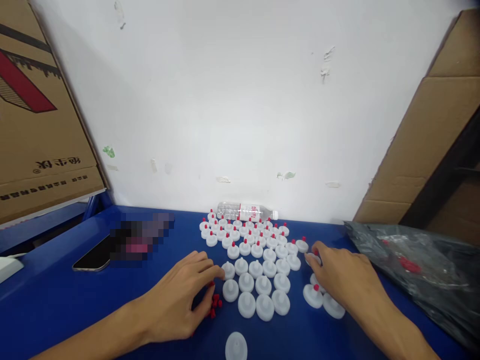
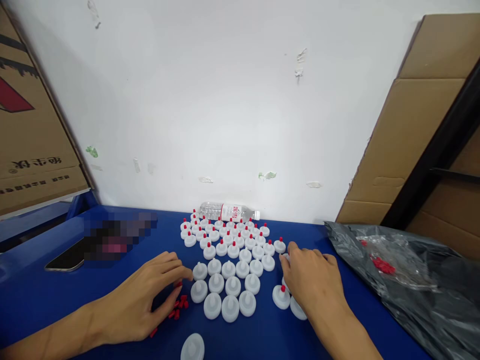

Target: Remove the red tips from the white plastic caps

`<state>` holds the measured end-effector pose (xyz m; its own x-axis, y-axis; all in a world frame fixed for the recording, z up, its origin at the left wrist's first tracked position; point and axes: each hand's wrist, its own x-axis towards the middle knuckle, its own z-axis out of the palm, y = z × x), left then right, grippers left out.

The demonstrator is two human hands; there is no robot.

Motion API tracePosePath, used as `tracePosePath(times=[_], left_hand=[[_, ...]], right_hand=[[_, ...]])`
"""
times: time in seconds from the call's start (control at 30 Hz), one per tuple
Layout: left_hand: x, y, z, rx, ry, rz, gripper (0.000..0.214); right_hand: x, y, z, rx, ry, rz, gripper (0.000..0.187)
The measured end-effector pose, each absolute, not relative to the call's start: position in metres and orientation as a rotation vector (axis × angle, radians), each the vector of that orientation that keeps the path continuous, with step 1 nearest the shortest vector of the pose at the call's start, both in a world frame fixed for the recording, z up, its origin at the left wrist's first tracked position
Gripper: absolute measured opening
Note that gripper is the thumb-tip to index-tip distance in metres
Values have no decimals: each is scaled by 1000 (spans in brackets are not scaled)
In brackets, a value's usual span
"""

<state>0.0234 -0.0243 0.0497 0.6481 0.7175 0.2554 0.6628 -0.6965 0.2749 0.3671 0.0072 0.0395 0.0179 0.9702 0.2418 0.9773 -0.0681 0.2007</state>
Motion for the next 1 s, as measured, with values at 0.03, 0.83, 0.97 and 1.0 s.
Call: tracePosePath(times=[0.03,0.83,0.97,1.0], left_hand=[[24,-24,50,2707,1142,510,27],[21,-26,51,2687,1071,530,30],[19,-29,52,2722,941,846,28],[20,-31,52,2741,901,910,29]], right_hand=[[365,6,40,-2229,-2136,-488,20],[356,5,51,-1775,-2005,-514,24],[335,-7,61,-1246,-2127,-510,25],[328,-10,62,-1123,-2194,-513,24]])
